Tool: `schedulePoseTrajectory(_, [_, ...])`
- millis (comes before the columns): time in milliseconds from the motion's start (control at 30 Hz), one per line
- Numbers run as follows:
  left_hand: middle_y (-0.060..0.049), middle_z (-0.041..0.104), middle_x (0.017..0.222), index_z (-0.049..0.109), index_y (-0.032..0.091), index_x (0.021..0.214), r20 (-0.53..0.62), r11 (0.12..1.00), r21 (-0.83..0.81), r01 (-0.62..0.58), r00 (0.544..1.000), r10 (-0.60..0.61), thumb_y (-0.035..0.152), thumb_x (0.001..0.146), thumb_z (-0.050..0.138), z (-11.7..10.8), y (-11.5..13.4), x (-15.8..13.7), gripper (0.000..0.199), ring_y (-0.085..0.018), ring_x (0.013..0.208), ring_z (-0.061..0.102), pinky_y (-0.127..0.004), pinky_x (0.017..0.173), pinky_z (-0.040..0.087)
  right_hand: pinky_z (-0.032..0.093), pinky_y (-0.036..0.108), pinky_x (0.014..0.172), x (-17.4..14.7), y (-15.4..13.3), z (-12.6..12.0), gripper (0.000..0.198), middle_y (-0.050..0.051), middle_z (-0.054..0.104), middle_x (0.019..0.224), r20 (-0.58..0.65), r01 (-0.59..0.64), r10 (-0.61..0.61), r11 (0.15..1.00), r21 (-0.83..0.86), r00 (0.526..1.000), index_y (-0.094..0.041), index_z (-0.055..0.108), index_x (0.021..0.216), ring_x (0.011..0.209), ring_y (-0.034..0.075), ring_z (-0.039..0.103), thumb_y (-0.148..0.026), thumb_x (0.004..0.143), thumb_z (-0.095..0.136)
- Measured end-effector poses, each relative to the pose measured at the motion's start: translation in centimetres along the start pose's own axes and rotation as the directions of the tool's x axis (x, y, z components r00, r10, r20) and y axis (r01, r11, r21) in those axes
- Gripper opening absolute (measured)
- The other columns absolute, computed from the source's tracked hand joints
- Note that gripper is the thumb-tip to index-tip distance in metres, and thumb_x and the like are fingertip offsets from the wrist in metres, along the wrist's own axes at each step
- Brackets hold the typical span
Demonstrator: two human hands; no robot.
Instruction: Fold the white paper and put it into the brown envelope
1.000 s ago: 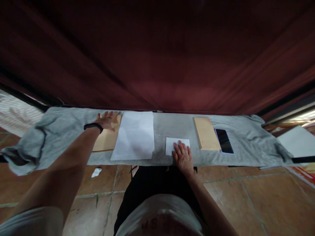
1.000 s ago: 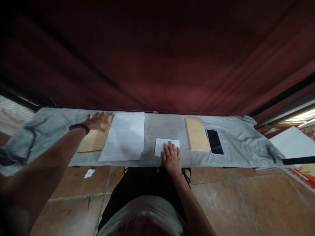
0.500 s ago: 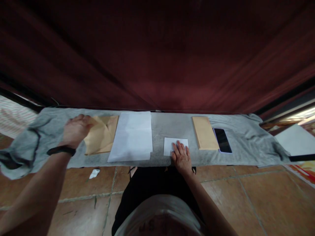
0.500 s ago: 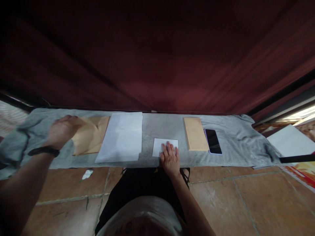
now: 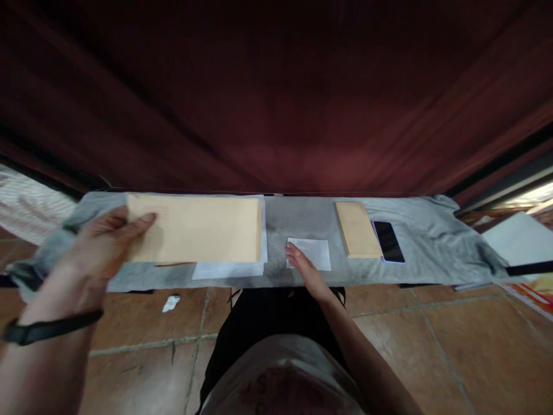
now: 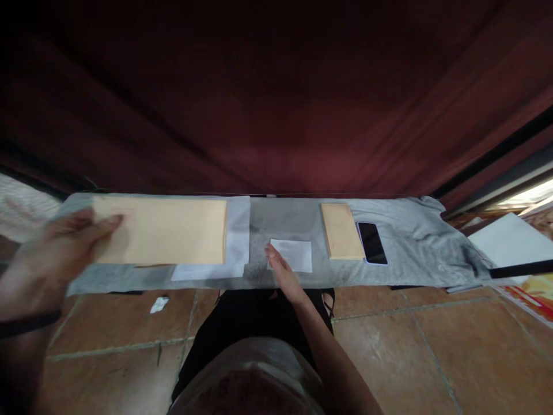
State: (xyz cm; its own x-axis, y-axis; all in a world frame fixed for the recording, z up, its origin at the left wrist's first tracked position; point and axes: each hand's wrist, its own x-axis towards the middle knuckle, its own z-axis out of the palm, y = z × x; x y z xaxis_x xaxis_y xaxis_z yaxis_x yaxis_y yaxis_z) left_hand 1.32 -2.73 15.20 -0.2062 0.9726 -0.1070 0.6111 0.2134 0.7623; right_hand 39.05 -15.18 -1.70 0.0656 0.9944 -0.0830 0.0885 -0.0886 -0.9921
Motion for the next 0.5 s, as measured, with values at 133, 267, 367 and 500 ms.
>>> schedulePoseTrajectory(133, [-0.003,0.078,0.091,0.071,0.023,0.1,0.276,0.933,-0.349,0.089,0.961,0.011,0.066,0.055,0.08,9.3,1.2,-3.0,0.063,-0.03,0.087,0.073,-0.039,0.071,0.06,0.058,0.041,0.085,-0.8,-3.0,0.3,0.076,0.009,0.071,0.124,0.112,-0.109,0.07,0.914,0.391,0.991,-0.026,0.051,0.144,0.105,0.025,0.07,-0.079,0.093,0.031])
schedulePoseTrajectory(267, [-0.003,0.078,0.09,0.071,0.026,0.097,0.378,0.893,-0.424,0.148,0.926,0.026,0.057,0.06,0.081,14.2,-0.2,-4.3,0.049,-0.029,0.086,0.074,-0.039,0.076,0.06,0.057,0.037,0.081,-1.9,-3.3,-0.8,0.055,0.005,0.076,0.104,0.001,-0.126,0.139,0.894,0.431,0.99,-0.024,0.067,0.121,0.096,0.025,0.071,-0.064,0.084,0.064])
schedulePoseTrajectory(367, [-0.002,0.078,0.087,0.072,0.027,0.094,0.46,0.878,-0.422,0.226,0.888,-0.007,0.054,0.059,0.082,15.1,-1.3,-4.1,0.045,-0.028,0.085,0.075,-0.038,0.074,0.06,0.057,0.035,0.071,-2.5,-2.6,-1.7,0.039,0.004,0.076,0.088,0.002,-0.19,0.214,0.866,0.463,0.977,-0.021,0.071,0.103,0.084,0.025,0.071,-0.053,0.082,0.064])
schedulePoseTrajectory(500, [-0.005,0.077,0.083,0.073,0.023,0.09,0.478,0.879,-0.383,0.284,0.875,-0.075,0.055,0.052,0.087,15.3,-2.0,-3.9,0.052,-0.027,0.08,0.075,-0.035,0.068,0.059,0.053,0.028,0.056,-3.1,-1.9,-2.6,0.027,0.002,0.075,0.077,0.164,-0.314,0.268,0.786,0.533,0.949,-0.019,0.072,0.092,0.066,0.02,0.068,-0.04,0.074,0.07])
